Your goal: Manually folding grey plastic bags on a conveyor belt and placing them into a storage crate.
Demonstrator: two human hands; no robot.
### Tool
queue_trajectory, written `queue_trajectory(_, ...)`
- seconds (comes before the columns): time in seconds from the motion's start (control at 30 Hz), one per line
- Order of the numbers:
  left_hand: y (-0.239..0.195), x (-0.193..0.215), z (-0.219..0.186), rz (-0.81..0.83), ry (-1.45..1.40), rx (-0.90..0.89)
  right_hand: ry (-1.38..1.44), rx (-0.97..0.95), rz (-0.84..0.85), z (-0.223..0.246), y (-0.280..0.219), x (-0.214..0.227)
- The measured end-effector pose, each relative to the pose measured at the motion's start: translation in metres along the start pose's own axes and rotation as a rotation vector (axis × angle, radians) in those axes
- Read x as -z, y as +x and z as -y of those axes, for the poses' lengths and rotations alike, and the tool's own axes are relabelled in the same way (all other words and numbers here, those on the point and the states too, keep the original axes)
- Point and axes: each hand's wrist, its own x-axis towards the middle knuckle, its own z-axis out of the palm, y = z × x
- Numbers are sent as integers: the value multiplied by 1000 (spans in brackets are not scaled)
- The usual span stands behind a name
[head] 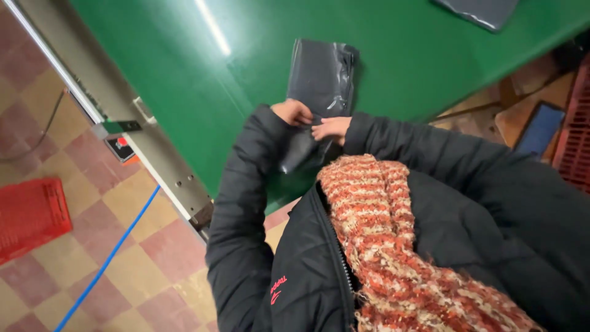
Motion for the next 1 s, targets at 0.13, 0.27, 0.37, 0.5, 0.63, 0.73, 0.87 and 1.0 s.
queue_trajectory(0.13,32,30,-3,-233,-566,1080,370,-709,-349,-20,-22,25)
queue_trajectory(0.27,59,32,-37,-482,197,1032,708,-1250,-626,-39,-37,28)
queue_trajectory(0.37,67,6,-25,-660,408,875,1483,-922,-967,-51,-33,8)
queue_trajectory(0.5,81,-9,-9,-598,887,729,875,-1196,-841,-22,-43,32)
queue_trajectory(0.63,149,-26,-47,-648,442,295,388,-971,-1184,10,-86,87)
queue_trajectory(0.73,236,-47,-41,-657,317,361,11,-934,-1427,3,-141,137)
queue_trajectory(0.87,353,-78,43,-631,361,533,-325,-1173,-1294,-9,-216,213)
queue_trajectory(1.0,400,-112,171,-615,539,503,-474,-1295,-1198,-83,-265,219)
